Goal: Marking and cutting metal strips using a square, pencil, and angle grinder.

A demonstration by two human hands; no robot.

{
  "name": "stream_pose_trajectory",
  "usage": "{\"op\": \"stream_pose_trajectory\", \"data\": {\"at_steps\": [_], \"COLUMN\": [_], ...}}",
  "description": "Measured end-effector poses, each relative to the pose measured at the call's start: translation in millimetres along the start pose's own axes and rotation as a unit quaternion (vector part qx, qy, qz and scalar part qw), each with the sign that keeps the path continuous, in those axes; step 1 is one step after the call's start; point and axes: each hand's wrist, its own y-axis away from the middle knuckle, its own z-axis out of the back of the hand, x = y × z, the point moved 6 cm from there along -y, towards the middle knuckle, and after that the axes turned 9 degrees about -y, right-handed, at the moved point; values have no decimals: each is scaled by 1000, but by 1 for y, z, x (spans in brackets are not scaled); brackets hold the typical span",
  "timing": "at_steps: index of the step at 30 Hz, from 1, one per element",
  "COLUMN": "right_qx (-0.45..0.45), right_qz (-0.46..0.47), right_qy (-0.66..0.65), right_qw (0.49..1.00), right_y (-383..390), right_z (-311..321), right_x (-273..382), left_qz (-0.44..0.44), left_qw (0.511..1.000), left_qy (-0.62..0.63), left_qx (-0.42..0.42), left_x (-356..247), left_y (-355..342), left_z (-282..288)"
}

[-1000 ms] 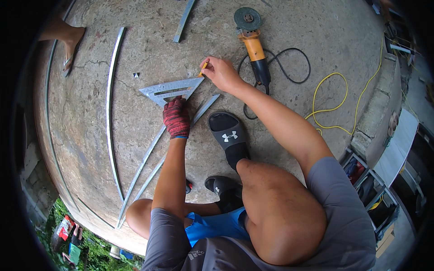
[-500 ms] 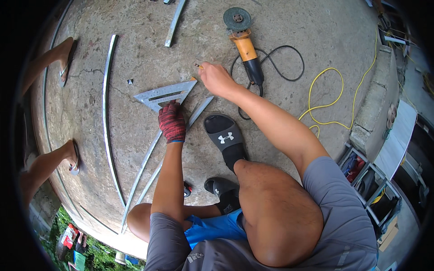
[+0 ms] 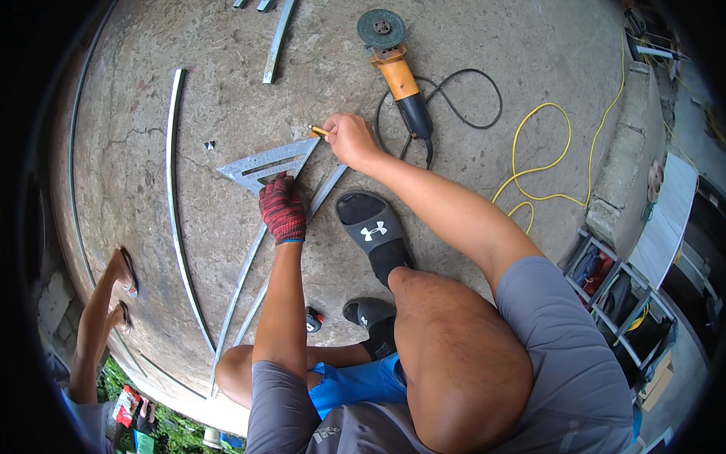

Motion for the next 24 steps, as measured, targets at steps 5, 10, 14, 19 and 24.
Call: {"op": "stream_pose_trajectory", "data": {"at_steps": [5, 10, 14, 19, 24], "right_qx": [16, 21, 25, 23, 21], "right_qz": [-69, -49, -40, -22, -20], "right_qy": [-42, -62, -59, -37, -30], "right_qw": [997, 997, 997, 999, 999], "right_y": [-1, -3, -2, -2, -1], "right_z": [-6, -7, -7, -6, -6], "right_x": [-13, -18, -14, -10, -9], "left_qz": [-1, 5, 5, 2, 13], "left_qw": [1000, 1000, 1000, 1000, 1000], "left_qy": [6, 5, 2, 3, 1], "left_qx": [5, 13, 16, 8, 24], "left_x": [-2, -2, -2, -2, -4], "left_y": [-1, -1, -1, -1, -2], "left_z": [0, 0, 0, 1, 2]}}
